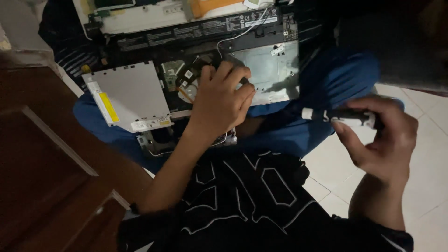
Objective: Installing an optical drive into a laptop chassis and securing it with screws.
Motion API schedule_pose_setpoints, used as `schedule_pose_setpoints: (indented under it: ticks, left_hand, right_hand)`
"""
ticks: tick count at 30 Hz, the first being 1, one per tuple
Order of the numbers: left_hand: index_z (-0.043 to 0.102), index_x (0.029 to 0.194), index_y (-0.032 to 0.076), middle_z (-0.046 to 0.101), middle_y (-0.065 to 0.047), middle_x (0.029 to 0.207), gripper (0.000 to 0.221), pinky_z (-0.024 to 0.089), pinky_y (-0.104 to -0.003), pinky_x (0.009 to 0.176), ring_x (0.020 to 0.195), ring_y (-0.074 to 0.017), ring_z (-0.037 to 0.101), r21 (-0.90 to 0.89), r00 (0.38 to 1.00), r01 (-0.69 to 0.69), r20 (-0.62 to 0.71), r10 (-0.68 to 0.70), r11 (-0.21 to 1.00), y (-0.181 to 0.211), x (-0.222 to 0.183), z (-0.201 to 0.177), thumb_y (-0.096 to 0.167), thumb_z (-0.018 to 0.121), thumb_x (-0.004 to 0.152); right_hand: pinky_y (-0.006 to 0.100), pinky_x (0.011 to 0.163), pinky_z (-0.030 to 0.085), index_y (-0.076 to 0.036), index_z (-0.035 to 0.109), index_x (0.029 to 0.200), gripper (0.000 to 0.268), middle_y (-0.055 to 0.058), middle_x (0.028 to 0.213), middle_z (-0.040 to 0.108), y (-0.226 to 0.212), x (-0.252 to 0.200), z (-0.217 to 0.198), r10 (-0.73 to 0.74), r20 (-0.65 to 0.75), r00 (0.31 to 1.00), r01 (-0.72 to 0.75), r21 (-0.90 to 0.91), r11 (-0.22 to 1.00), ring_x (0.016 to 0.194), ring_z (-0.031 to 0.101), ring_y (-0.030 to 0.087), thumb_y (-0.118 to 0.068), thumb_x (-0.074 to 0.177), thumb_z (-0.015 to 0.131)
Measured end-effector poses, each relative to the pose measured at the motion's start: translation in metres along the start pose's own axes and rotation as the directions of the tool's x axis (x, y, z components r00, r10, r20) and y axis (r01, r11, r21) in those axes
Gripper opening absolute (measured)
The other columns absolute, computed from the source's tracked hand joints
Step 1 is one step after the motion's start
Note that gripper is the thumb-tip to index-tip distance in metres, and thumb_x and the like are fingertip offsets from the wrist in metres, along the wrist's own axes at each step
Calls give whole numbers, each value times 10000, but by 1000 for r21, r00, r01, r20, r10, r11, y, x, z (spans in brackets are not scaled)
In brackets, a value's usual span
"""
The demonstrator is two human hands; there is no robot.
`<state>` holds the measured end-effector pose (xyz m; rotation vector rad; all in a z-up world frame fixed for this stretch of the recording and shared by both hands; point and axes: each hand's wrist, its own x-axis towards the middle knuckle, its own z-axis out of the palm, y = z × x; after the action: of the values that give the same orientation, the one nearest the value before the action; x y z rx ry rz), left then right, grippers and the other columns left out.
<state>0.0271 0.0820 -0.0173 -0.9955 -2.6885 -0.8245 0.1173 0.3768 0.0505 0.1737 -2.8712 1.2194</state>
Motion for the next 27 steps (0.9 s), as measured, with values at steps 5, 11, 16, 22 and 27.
schedule_pose_setpoints:
  ticks: [5,11,16,22,27]
  left_hand:
    - [680,821,96,589,-36,1161,138,369,-421,862,1002,-244,490,82,999,-18,31,16,996,-1,-2,2,97,811,866]
    - [694,861,106,601,-43,1161,138,368,-414,837,1011,-241,504,99,998,-29,58,23,995,-4,0,-8,111,825,818]
    - [704,842,98,620,-46,1136,111,383,-402,811,965,-232,507,178,999,-34,40,27,984,-5,-1,-11,102,815,839]
    - [669,790,73,610,-59,1105,114,376,-393,820,934,-249,484,165,997,-57,55,48,985,-5,3,-18,105,758,854]
    - [677,797,81,631,-53,1140,59,377,-382,837,967,-244,506,160,998,-42,61,32,986,-6,-3,-17,94,726,827]
  right_hand:
    - [302,733,464,120,608,1195,438,211,1024,721,9,-17,8,43,3,999,-43,109,993,781,638,230,101,826,845]
    - [279,718,466,109,637,1162,424,184,973,725,4,-21,16,144,-2,990,-142,131,981,759,633,203,79,799,854]
    - [300,753,521,121,631,1151,430,212,990,730,-3,-19,15,120,2,993,-119,134,984,834,710,251,74,787,857]
    - [268,712,472,102,639,1162,455,179,976,737,-1,-23,15,105,2,995,-104,124,987,799,685,212,67,768,864]
    - [274,700,459,113,635,1154,430,193,979,733,-2,-27,15,116,-18,993,-113,108,988,758,656,209,60,788,855]
